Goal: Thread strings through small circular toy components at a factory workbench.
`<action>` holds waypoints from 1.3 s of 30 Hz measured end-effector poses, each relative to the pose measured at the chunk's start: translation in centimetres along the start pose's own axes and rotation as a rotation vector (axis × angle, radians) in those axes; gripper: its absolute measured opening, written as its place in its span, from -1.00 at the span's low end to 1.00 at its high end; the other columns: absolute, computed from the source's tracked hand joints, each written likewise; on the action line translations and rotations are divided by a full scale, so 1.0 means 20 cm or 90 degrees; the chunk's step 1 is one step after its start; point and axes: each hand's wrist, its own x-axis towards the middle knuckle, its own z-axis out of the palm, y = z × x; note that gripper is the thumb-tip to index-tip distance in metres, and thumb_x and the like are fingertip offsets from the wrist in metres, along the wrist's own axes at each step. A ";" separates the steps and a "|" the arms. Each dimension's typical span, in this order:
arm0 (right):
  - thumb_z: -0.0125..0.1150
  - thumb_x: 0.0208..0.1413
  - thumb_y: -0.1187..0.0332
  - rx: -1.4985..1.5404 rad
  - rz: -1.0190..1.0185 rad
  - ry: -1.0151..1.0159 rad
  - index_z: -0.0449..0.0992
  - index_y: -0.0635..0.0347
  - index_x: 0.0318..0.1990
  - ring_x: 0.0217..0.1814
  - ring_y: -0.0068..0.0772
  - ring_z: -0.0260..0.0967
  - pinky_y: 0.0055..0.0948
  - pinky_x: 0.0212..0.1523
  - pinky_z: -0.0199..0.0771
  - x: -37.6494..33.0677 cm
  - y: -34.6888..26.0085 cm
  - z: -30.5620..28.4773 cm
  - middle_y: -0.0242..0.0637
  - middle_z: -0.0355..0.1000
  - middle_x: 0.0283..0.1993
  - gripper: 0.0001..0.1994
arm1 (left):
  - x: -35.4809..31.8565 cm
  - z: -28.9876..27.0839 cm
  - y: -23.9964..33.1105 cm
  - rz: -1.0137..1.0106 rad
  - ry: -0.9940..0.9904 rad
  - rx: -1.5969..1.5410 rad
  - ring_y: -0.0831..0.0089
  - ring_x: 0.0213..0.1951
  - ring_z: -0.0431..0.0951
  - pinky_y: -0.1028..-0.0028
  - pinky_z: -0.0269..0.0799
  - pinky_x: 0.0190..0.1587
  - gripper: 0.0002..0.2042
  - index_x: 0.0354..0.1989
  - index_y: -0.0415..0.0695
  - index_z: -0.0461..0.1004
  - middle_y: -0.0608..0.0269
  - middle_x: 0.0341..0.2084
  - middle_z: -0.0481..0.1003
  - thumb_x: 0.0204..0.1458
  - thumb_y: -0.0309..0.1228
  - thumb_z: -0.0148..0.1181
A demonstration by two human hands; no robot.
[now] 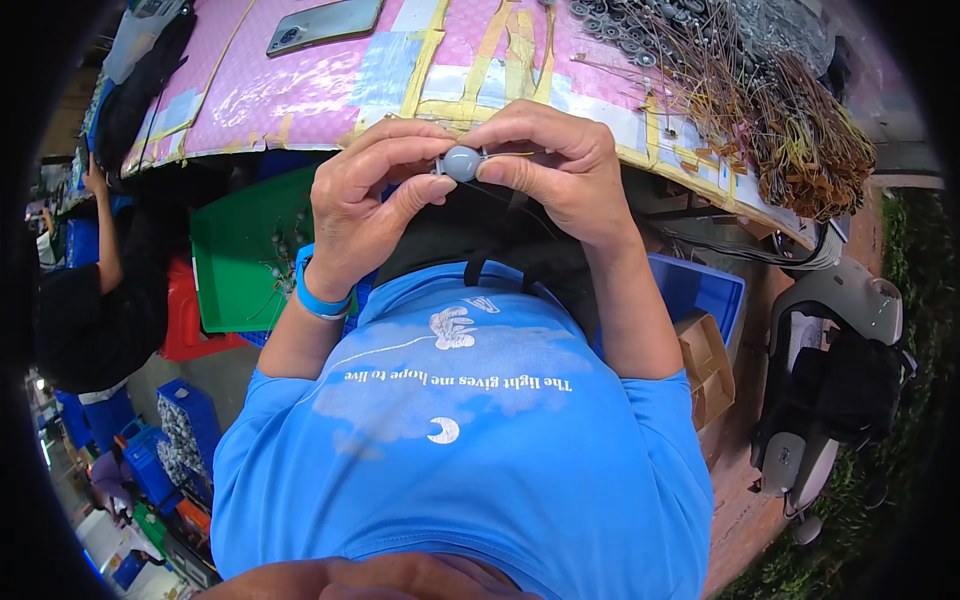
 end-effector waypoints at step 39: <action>0.28 0.14 0.44 -0.040 0.108 0.743 0.52 0.20 -0.29 -0.57 -0.63 0.35 -0.68 -0.55 0.29 -0.13 0.02 -0.62 -0.38 0.44 -0.50 -0.94 | 0.89 -0.29 -0.69 0.078 0.087 0.561 0.11 -0.37 0.58 0.22 0.50 -0.33 -0.84 -0.26 -0.14 0.57 0.09 -0.37 0.56 0.05 -0.34 0.26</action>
